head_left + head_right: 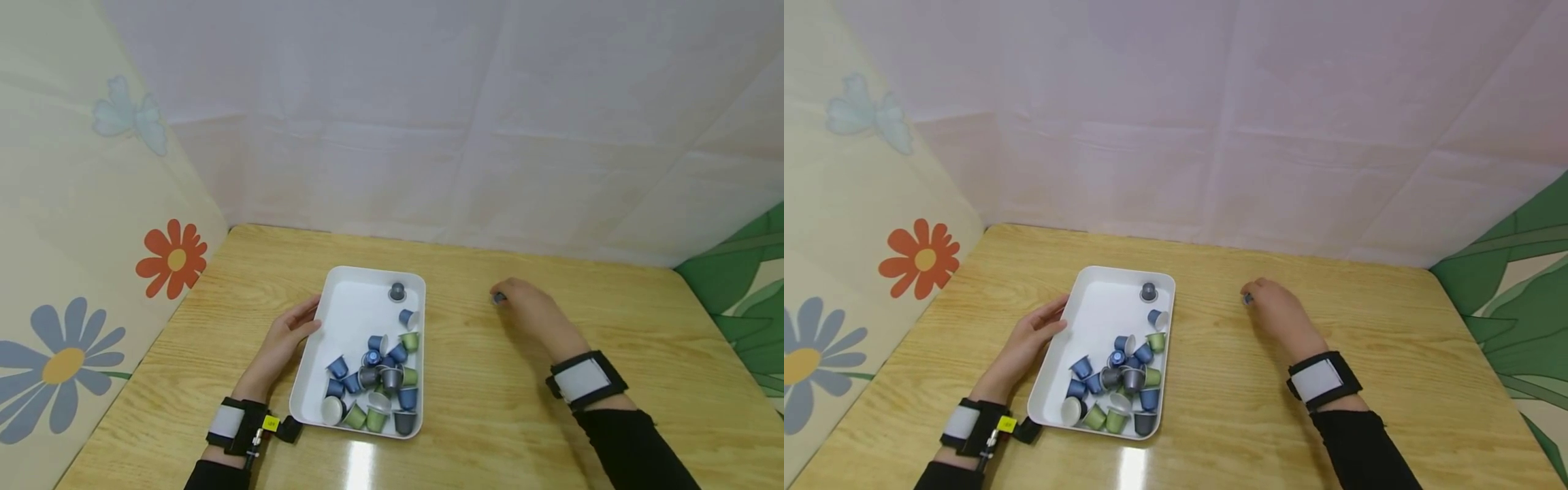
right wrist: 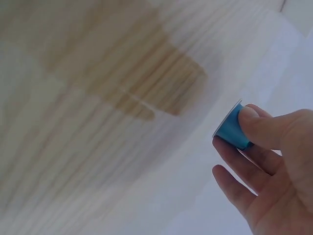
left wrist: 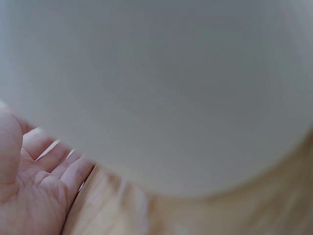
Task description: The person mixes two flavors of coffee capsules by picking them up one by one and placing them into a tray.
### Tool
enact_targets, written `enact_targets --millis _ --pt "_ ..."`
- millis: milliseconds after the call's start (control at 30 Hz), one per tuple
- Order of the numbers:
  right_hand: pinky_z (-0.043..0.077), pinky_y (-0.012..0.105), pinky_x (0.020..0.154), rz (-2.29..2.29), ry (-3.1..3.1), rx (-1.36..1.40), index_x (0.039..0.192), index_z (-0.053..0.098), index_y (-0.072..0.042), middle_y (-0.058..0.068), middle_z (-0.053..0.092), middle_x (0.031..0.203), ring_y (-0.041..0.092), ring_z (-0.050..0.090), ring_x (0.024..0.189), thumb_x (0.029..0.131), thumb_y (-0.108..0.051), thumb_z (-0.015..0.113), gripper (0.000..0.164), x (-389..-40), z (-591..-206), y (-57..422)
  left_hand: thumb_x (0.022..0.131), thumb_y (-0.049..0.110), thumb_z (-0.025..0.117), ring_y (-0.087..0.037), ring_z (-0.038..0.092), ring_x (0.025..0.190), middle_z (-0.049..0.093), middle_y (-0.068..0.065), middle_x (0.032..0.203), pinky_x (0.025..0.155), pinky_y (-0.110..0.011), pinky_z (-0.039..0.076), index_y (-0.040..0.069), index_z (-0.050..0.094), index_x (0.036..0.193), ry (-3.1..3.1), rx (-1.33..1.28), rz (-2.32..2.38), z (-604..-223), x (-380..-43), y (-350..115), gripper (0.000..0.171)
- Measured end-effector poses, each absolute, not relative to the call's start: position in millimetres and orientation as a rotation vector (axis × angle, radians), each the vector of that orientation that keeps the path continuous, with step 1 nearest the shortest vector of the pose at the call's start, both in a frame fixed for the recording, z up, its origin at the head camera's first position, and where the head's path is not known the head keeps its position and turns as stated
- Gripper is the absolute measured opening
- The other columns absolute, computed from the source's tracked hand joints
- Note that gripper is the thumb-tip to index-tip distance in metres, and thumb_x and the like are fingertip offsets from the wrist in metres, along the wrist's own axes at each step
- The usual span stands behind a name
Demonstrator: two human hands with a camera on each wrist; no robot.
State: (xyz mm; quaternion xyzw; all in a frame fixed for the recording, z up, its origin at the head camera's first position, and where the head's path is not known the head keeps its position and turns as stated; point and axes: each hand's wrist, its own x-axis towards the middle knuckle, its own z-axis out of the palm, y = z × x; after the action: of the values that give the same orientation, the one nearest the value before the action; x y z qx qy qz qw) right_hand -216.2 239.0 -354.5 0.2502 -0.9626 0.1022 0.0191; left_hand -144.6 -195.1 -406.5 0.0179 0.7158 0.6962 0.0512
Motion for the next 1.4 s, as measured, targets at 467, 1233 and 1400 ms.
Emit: enact_targets --millis 467,1233,1400 --pt "0.055 0.043 0.080 0.274 -2.692 0.986 0.104 0.067 0.001 0.013 0.067 0.102 0.030 0.065 0.091 0.083 0.002 0.075 0.022 -156.3 -349.8 203.4 0.099 0.007 0.058 -0.029 0.042 0.137 0.044 -0.016 0.150 0.096 -0.017 0.044 -0.001 0.042 0.148 2.165 0.057 2.127 -411.4 -145.6 -194.5 0.052" --pt "0.055 0.040 0.079 0.365 -2.261 1.124 0.107 0.066 -0.002 0.008 0.067 0.100 0.025 0.065 0.090 0.109 -0.036 0.028 0.051 -96.7 -345.3 145.6 0.099 0.007 0.058 -0.030 0.041 0.137 0.043 -0.017 0.151 0.096 -0.016 0.043 -0.003 0.041 0.148 2.187 0.070 2.115 -409.4 -146.1 -196.2 0.053" --pt "0.054 0.036 0.083 0.323 -2.191 1.229 0.111 0.067 -0.004 0.005 0.066 0.102 0.021 0.064 0.092 0.110 -0.029 0.031 0.044 -85.7 -347.5 133.9 0.098 0.007 0.058 -0.031 0.041 0.138 0.042 -0.017 0.151 0.096 -0.016 0.043 -0.003 0.041 0.148 2.198 0.078 2.111 -408.3 -145.9 -196.1 0.053"
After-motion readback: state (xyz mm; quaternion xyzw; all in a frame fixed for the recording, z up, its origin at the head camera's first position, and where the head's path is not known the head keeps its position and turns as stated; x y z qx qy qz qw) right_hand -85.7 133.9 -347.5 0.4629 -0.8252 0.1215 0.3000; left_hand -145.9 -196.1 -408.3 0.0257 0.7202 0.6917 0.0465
